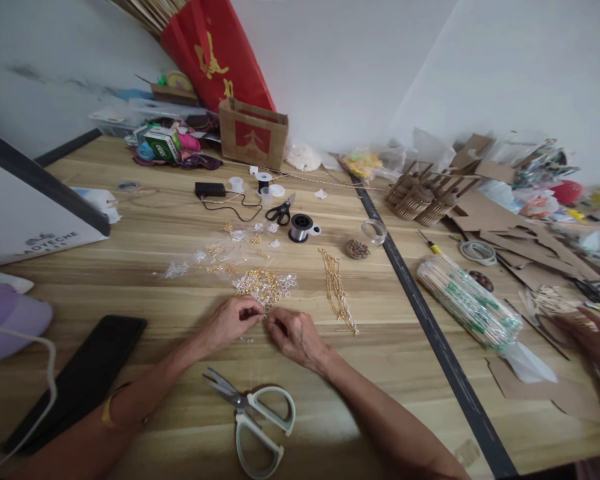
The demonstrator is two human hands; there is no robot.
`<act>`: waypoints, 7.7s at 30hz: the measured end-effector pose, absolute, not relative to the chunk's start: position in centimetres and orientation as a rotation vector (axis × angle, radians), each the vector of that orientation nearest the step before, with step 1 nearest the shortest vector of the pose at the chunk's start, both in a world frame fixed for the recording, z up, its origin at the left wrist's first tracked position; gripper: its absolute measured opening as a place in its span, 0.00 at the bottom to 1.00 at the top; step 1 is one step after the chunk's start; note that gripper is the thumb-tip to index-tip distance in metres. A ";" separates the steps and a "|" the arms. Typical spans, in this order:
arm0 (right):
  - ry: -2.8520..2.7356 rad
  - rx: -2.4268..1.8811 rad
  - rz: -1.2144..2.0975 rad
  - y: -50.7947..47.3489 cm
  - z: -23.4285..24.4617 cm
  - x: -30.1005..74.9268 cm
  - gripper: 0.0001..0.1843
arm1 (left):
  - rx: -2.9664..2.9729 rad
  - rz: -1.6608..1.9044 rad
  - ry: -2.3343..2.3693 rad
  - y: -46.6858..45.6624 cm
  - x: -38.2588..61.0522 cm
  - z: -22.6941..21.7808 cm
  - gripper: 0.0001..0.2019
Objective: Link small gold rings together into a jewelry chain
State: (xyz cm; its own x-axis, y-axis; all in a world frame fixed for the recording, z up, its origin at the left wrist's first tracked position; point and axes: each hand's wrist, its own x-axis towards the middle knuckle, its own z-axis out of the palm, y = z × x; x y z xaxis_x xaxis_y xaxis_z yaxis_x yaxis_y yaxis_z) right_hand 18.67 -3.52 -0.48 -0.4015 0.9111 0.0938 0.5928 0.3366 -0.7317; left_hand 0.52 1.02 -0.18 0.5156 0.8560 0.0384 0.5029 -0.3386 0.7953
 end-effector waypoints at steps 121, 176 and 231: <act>-1.565 -1.100 1.575 -2.5 -1.0 19.6 0.17 | 1.797 0.760 0.877 0.7 0.9 -0.6 0.03; -1.608 -1.035 1.544 -2.5 -0.8 19.7 0.15 | 1.571 0.723 0.870 1.5 0.5 -1.2 0.04; -1.614 -1.069 1.548 -2.6 -0.9 19.6 0.15 | 1.520 0.732 0.873 1.2 0.5 -0.5 0.02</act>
State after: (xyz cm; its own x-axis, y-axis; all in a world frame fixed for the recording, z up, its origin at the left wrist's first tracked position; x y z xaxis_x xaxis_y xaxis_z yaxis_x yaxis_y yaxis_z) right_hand 19.65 -2.58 -0.94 -0.4555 0.8866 -0.0810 0.1181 -0.0300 -0.9926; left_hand 0.55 1.21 -0.46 0.5244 0.8511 -0.0269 0.1220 -0.0438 0.9916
